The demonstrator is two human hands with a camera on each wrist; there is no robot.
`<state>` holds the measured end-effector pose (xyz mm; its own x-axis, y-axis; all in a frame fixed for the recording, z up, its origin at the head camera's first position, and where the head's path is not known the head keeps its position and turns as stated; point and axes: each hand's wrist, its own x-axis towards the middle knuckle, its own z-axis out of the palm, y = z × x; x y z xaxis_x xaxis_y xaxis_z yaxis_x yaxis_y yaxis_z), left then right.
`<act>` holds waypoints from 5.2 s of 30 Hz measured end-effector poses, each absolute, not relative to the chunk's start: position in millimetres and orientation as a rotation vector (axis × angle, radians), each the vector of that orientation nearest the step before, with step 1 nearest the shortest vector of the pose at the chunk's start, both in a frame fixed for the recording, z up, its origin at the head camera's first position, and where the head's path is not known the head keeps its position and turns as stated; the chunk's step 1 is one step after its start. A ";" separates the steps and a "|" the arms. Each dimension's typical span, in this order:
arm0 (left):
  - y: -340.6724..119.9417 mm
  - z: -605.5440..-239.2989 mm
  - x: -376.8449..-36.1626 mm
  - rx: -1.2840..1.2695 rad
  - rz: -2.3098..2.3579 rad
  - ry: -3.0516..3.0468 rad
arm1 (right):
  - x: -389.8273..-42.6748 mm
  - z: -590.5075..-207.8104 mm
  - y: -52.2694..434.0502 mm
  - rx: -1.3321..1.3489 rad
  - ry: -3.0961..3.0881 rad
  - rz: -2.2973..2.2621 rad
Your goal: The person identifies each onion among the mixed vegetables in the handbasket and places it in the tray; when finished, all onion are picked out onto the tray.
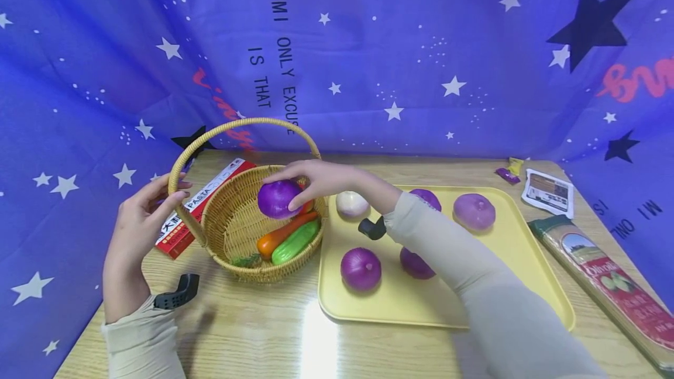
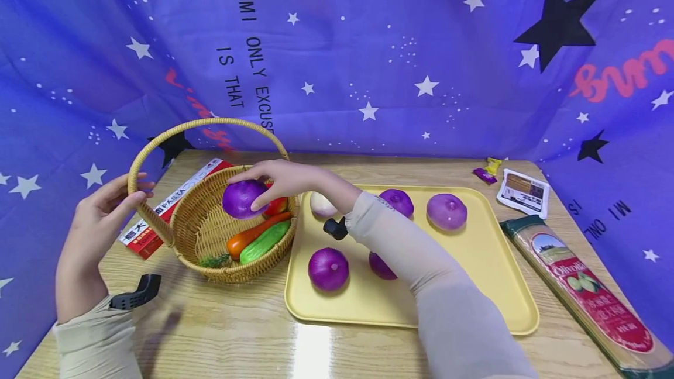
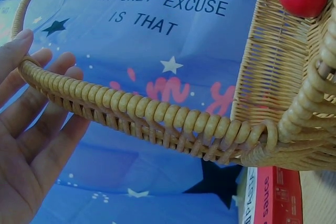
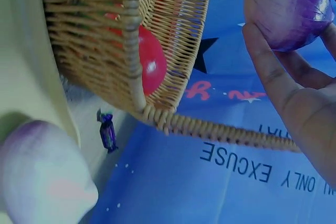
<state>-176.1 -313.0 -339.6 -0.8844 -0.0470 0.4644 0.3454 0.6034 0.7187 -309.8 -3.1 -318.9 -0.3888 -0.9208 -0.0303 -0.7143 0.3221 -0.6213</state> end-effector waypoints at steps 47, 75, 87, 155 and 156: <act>-312.5 -339.7 -174.8 -0.208 -1.216 -2.413 | -274.2 -305.3 207.9 -1.105 2.425 -1.000; -311.4 -337.0 -171.8 -0.208 -1.202 -2.426 | -250.3 -314.0 257.1 -0.939 2.617 -0.961; -310.0 -336.5 -170.2 -0.231 -1.193 -2.418 | -243.1 -320.6 272.5 -0.997 2.616 -1.022; -310.7 -336.2 -169.5 -0.209 -1.220 -2.435 | -181.8 -409.7 346.2 -0.645 2.535 -1.057; -310.7 -336.2 -169.5 -0.209 -1.220 -2.436 | -181.1 -410.1 346.6 -0.641 2.533 -1.037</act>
